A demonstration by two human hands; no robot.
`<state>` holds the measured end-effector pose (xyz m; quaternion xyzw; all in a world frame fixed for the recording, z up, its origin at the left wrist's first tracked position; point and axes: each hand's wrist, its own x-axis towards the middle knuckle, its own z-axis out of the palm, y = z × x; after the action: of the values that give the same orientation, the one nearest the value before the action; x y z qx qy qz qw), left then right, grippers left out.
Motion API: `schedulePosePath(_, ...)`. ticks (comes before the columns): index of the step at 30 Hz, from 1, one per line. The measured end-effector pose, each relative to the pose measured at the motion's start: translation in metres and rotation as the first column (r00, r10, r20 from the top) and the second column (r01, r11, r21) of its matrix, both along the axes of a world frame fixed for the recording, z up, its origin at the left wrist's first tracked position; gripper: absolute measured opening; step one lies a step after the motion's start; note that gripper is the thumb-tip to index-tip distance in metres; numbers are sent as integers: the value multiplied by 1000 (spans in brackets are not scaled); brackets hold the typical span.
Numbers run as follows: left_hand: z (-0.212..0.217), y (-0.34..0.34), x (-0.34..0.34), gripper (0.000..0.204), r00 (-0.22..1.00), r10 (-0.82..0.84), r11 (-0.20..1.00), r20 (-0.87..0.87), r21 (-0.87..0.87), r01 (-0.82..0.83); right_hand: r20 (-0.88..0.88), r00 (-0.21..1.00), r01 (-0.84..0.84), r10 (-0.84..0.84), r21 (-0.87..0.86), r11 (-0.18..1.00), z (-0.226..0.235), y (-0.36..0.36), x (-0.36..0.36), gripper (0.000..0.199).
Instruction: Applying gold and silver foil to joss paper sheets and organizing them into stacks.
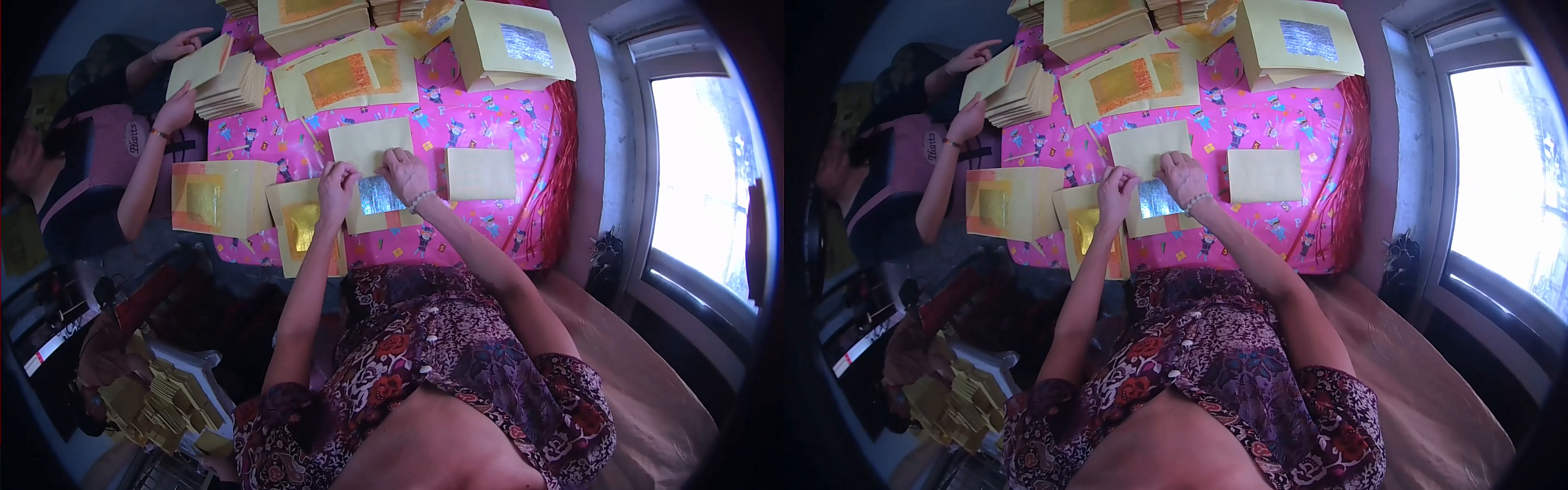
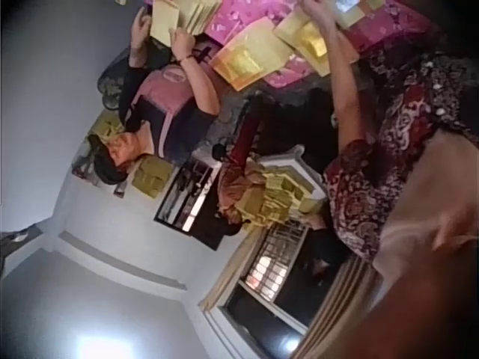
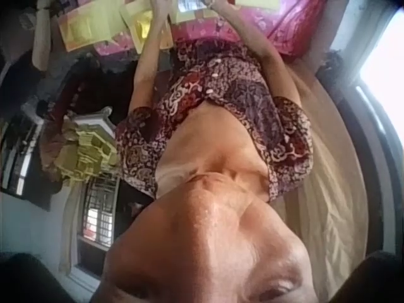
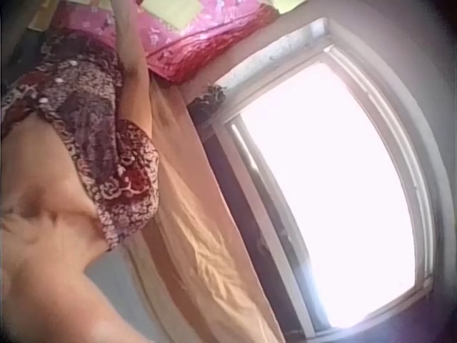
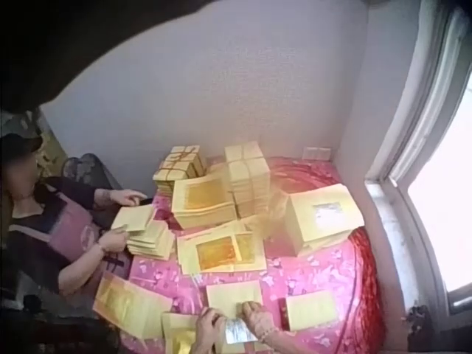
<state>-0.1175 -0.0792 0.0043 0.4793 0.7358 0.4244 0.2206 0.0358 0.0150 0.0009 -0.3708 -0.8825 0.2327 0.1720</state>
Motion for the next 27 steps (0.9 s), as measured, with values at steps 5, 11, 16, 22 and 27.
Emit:
schedulePosePath(5,-5,-3,1,12,1000,6,1000,-23,30,-6,-6,1000,-7,7,-16,1000,-1,-1,-1,27)
schedulePosePath(11,1,-3,-3,12,1000,-3,1000,10,0,3,-15,990,-140,140,-33,990,9,7,6,35)
schedulePosePath(16,8,-6,-1,19,964,259,966,-62,18,-259,111,962,-269,251,200,942,6,12,7,32)
schedulePosePath(22,26,1,7,36,954,293,908,-67,-294,-299,80,955,-288,285,477,830,2,14,11,17)
schedulePosePath(27,2,7,4,38,740,371,914,562,-82,-397,16,977,-200,211,396,896,16,6,10,20)
